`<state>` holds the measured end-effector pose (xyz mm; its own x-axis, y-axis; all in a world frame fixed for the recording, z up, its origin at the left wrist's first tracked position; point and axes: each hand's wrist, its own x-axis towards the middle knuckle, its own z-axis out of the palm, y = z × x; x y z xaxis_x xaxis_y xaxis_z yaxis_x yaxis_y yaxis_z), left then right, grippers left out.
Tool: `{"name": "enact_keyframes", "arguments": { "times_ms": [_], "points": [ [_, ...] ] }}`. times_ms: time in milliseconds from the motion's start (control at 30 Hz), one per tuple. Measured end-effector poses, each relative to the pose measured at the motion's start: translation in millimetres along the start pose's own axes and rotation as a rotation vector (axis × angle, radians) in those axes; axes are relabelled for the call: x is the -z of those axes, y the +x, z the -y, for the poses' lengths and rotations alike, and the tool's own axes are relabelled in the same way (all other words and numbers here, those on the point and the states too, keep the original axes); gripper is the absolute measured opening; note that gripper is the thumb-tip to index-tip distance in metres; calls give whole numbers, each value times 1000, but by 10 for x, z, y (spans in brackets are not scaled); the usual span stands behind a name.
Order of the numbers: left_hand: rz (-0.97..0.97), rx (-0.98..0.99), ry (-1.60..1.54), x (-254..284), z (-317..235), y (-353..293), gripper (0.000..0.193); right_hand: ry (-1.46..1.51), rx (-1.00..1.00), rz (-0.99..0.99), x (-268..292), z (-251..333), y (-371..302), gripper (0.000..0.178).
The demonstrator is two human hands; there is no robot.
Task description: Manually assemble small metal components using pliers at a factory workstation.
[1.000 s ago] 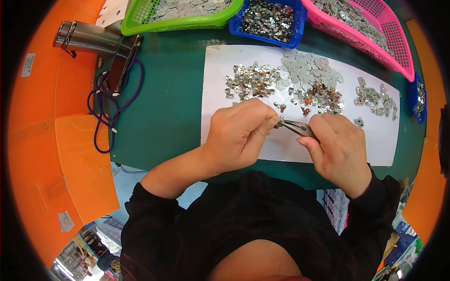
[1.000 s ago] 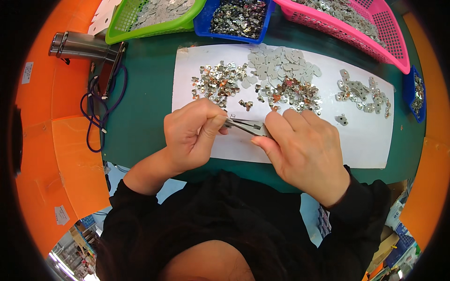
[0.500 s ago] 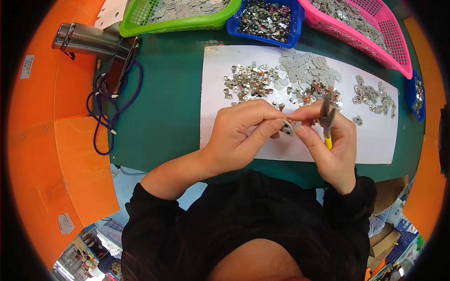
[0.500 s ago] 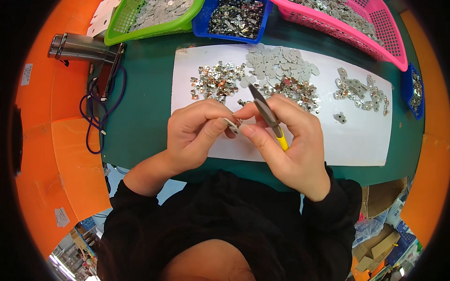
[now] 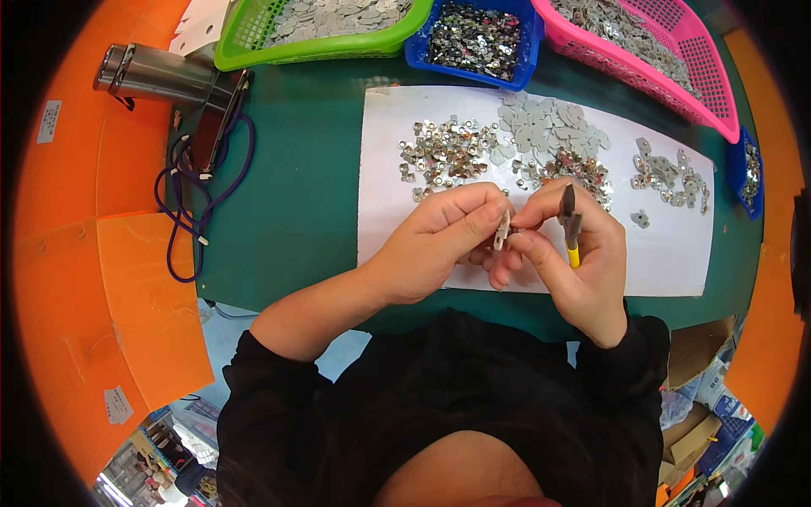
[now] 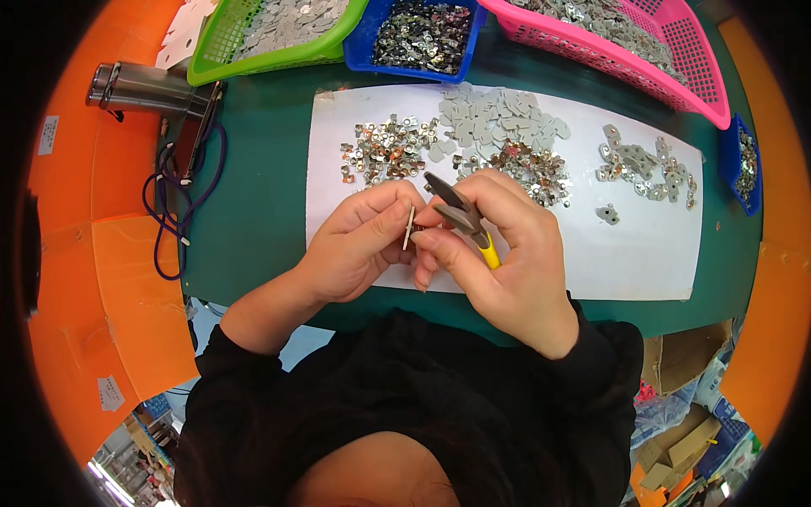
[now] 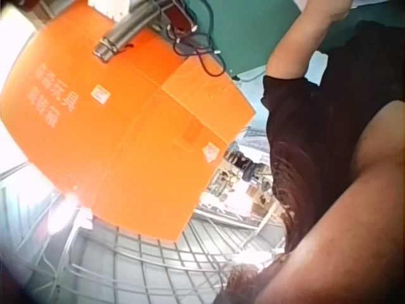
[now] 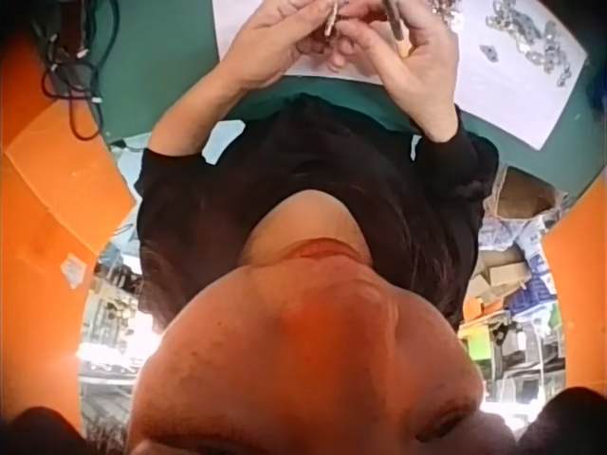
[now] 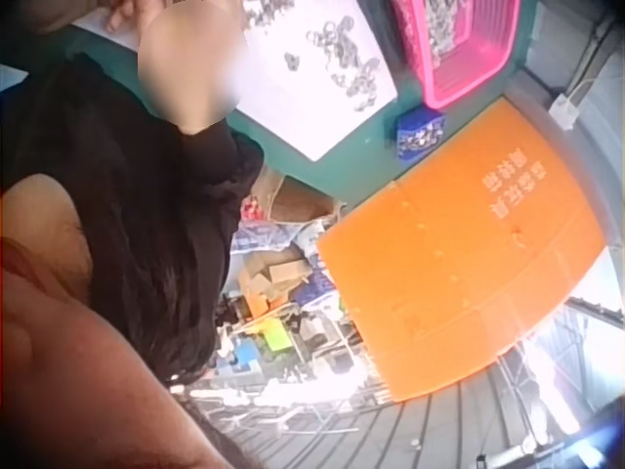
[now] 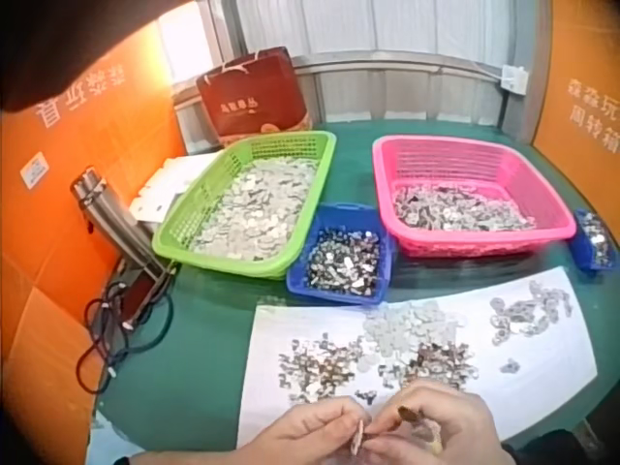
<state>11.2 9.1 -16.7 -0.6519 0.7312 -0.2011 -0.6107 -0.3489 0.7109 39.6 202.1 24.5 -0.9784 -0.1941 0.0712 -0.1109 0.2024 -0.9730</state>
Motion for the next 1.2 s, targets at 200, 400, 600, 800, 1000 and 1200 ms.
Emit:
{"name": "enact_keyframes", "arguments": {
  "times_ms": [200, 400, 600, 800, 1000, 1200],
  "points": [
    [-96, -115, 104, -78, -30, -21, 27, -333, 257, -122, 18, -103, 24, 15],
    [-11, -155, 187, -56, -129, -21, 47, -478, 438, -131, 45, -69, 50, 19],
    [-30, -163, 170, -64, -109, -17, 42, -425, 378, -149, 20, -70, 33, 20],
    [-51, -132, 174, -45, -112, -11, 40, -427, 348, -144, 28, -69, 32, 18],
    [-52, -144, 216, -36, -99, -23, 40, -415, 320, -145, 33, -78, 33, 17],
    [-35, -112, 217, -57, -91, -11, 43, -436, 330, -145, 84, -52, 21, 16]
  ]
}}
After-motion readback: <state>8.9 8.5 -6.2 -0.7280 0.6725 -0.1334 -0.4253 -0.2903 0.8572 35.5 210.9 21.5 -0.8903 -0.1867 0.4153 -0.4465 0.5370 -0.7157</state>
